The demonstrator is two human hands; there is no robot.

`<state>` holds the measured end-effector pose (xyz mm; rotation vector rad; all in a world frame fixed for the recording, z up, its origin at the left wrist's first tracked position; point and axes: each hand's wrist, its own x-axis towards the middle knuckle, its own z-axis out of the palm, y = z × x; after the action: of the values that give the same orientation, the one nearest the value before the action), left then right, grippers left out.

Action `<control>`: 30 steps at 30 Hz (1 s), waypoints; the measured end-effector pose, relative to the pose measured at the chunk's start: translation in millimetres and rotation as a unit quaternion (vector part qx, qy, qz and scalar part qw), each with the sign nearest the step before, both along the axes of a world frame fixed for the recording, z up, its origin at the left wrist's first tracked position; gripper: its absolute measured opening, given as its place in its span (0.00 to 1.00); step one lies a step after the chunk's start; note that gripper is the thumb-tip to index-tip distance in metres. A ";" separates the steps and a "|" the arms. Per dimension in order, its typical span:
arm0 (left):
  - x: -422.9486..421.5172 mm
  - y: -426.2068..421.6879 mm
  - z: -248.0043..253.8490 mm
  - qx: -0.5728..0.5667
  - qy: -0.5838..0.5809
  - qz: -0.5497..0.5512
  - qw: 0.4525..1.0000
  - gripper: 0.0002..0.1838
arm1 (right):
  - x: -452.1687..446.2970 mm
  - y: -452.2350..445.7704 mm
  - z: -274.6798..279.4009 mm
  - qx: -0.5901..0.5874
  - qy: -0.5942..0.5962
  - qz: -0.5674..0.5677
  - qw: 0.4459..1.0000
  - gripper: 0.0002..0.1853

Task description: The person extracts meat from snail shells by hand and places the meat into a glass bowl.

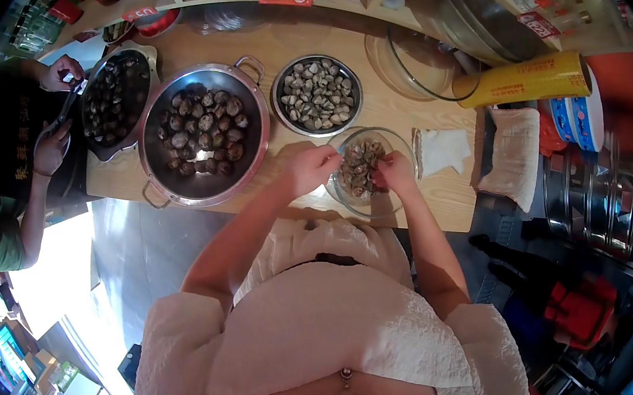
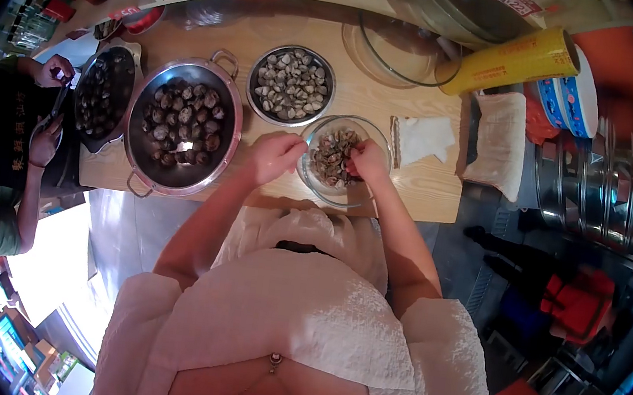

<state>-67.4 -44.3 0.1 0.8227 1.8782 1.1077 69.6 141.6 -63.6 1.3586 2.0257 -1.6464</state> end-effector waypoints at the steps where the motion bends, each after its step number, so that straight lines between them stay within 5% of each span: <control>1: 1.0 3.1 1.5 -0.010 0.024 -0.011 1.000 0.14 | -0.3 -0.3 0.8 -0.001 0.010 -0.010 1.000 0.11; 4: 17.3 22.9 -5.3 0.017 0.162 -0.046 0.986 0.13 | 2.8 -5.9 10.2 0.024 0.038 -0.036 0.998 0.08; 6: 35.7 46.7 -32.1 0.003 0.088 -0.023 0.996 0.12 | 5.9 -9.4 17.5 0.034 0.056 -0.040 0.997 0.07; 8: 43.1 64.6 -39.1 -0.100 0.225 -0.055 0.968 0.13 | 6.1 -10.0 20.3 0.043 0.078 -0.047 0.995 0.06; 15: 46.4 95.4 -55.8 -0.172 0.237 -0.112 0.950 0.15 | 10.7 -6.1 3.9 0.100 0.068 0.003 0.993 0.05; 18: 45.3 100.0 -63.6 -0.207 0.136 -0.114 0.962 0.16 | 15.2 -5.7 -10.2 0.175 0.062 0.050 0.981 0.04; 20: 43.4 101.2 -54.1 -0.221 0.062 -0.124 0.965 0.17 | 14.0 -8.3 -6.9 0.336 0.067 0.111 0.933 0.04; 27: 52.9 107.3 -77.1 -0.260 0.119 -0.090 0.954 0.16 | 15.0 -0.6 -22.4 0.293 0.077 0.093 0.948 0.04; 30: 55.3 107.4 -67.1 -0.257 0.149 -0.163 0.941 0.16 | 14.3 0.7 -27.0 0.275 0.062 0.073 0.957 0.05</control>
<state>-12.1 63.2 -67.0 0.9776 2.0480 0.2708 83.8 142.4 -90.6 1.2274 2.7217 -1.1753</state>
